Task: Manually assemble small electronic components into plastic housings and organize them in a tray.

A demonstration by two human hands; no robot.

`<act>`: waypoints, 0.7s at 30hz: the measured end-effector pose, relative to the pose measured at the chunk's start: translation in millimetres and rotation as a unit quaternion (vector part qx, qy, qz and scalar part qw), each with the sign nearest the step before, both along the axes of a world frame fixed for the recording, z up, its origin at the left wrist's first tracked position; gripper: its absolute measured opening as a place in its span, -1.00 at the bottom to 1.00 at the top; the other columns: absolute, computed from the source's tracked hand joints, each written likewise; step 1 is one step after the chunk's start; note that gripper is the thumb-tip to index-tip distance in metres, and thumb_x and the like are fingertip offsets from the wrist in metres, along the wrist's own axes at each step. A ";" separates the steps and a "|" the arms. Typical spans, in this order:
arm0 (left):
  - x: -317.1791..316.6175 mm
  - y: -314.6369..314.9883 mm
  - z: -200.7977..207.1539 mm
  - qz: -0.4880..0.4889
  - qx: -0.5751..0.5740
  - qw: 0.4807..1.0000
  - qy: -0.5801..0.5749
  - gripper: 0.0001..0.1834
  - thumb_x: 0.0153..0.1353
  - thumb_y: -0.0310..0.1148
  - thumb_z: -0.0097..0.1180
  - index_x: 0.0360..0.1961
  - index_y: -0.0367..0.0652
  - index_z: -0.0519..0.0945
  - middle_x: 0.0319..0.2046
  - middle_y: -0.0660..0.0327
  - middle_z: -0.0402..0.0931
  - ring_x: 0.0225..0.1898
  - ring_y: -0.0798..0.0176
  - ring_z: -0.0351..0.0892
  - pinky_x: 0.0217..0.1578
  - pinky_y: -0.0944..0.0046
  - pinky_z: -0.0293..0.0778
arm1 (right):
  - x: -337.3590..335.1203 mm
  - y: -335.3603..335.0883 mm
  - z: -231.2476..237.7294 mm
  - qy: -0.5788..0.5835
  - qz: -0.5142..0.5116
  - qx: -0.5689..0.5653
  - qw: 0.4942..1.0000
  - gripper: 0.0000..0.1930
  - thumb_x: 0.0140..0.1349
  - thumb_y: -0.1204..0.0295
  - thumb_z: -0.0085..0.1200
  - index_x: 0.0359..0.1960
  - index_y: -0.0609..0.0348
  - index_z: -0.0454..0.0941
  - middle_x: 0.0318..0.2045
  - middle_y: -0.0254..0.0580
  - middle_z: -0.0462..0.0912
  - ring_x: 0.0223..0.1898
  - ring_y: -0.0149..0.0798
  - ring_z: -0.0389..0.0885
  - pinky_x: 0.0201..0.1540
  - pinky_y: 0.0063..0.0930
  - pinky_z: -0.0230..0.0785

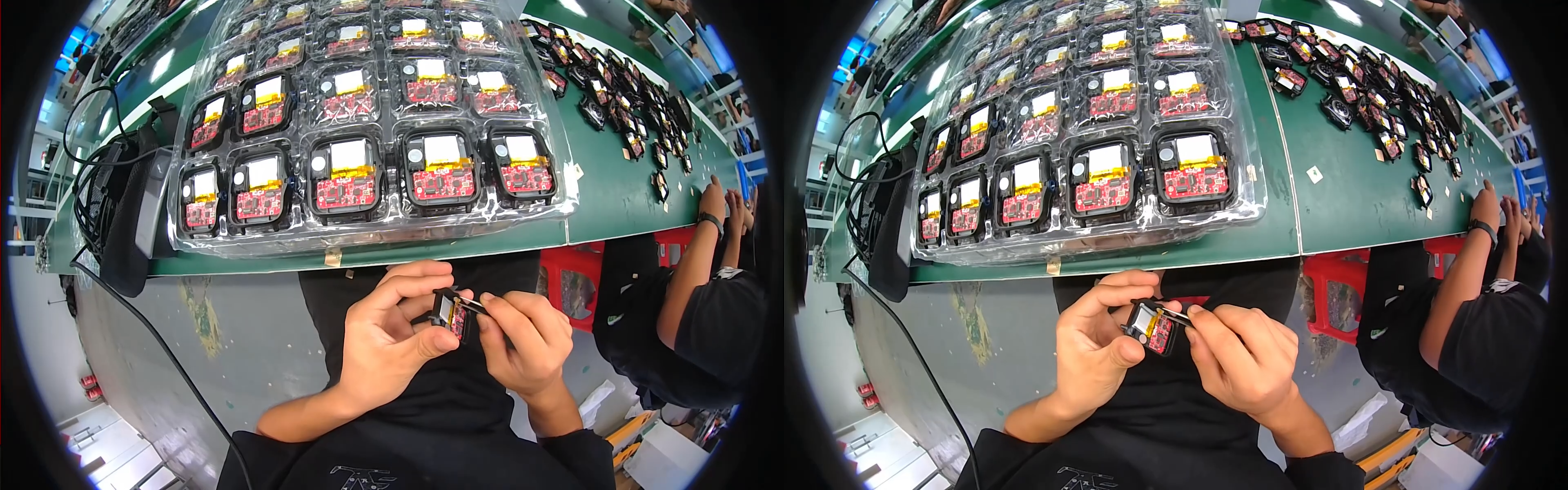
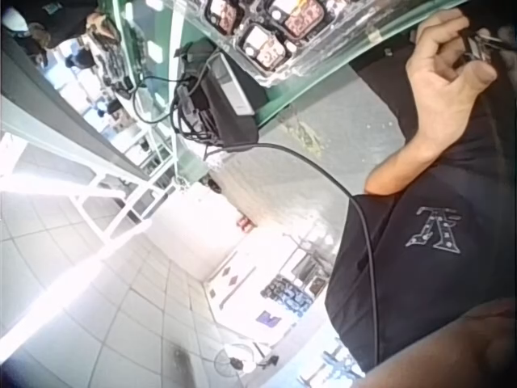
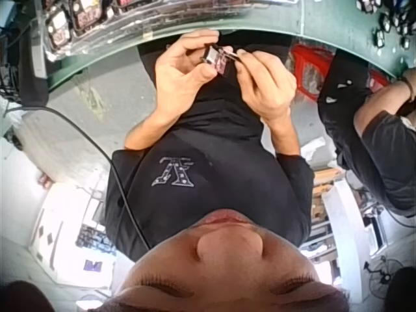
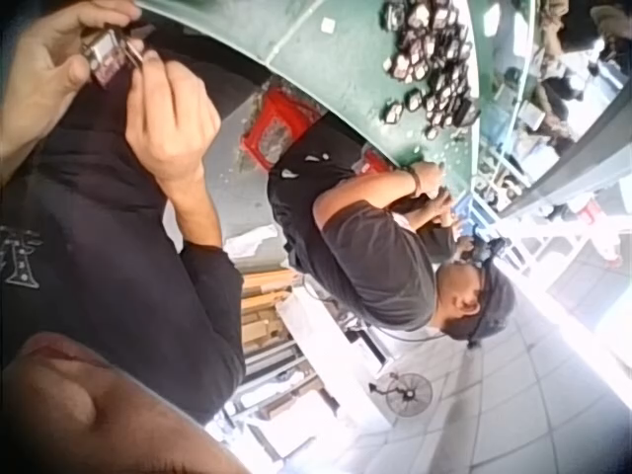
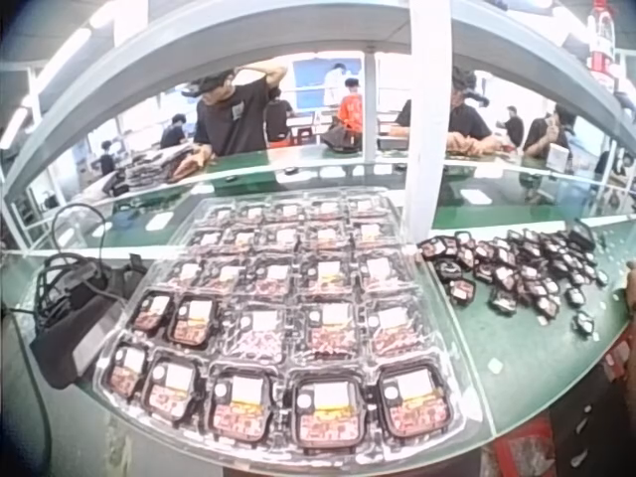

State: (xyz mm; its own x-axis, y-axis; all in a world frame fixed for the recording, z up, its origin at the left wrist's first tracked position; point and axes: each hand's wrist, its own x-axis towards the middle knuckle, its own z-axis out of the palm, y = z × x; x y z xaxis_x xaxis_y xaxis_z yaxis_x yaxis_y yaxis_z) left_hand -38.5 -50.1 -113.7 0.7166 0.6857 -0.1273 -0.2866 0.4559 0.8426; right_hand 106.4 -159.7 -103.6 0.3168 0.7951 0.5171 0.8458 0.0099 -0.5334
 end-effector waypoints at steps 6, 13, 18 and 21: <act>-0.4 -0.8 -0.3 -0.006 -0.011 1.000 0.010 -0.30 0.13 -0.08 0.45 0.08 -0.43 0.50 0.20 -0.08 0.37 0.13 0.05 0.56 0.22 0.05 0.49 | 1.3 1.2 -8.5 -0.021 0.016 0.033 0.999 -0.70 -0.12 0.66 0.38 -0.26 0.32 0.70 -0.44 -0.21 0.60 -0.62 -0.30 0.51 -0.58 -0.50 0.35; -3.7 1.3 -12.9 -0.020 -0.015 0.999 -0.039 -0.44 0.16 -0.32 0.44 0.09 -0.41 0.51 0.17 0.01 0.36 0.21 0.14 0.45 0.20 0.13 0.52 | 0.9 2.1 -9.7 -0.029 0.018 0.047 0.998 -0.70 -0.14 0.68 0.38 -0.27 0.33 0.69 -0.45 -0.21 0.58 -0.64 -0.31 0.49 -0.59 -0.51 0.33; -1.7 -0.1 -9.6 -0.004 -0.031 0.999 -0.040 -0.41 0.15 -0.29 0.44 0.08 -0.45 0.49 0.14 0.02 0.39 0.17 0.14 0.49 0.22 0.13 0.50 | 0.2 2.2 -10.7 -0.041 0.012 0.039 0.998 -0.71 -0.13 0.68 0.38 -0.29 0.33 0.68 -0.45 -0.21 0.58 -0.64 -0.32 0.49 -0.60 -0.50 0.32; -2.0 0.0 -9.9 -0.009 -0.059 0.997 -0.049 -0.40 0.15 -0.30 0.44 0.09 -0.45 0.49 0.13 0.03 0.40 0.16 0.14 0.51 0.23 0.12 0.49 | 0.2 2.3 -11.5 -0.053 0.009 0.039 0.998 -0.72 -0.13 0.68 0.38 -0.30 0.33 0.68 -0.45 -0.21 0.58 -0.64 -0.33 0.48 -0.61 -0.50 0.31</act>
State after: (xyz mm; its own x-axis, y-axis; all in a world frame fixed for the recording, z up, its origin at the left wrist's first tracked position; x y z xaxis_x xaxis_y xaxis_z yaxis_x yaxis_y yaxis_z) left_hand -40.5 -50.1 -123.6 0.7415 0.6574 -0.1345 -0.3560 0.5554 0.7515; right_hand 106.6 -157.4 -115.1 0.2436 0.7564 0.6070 0.8965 0.0632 -0.4385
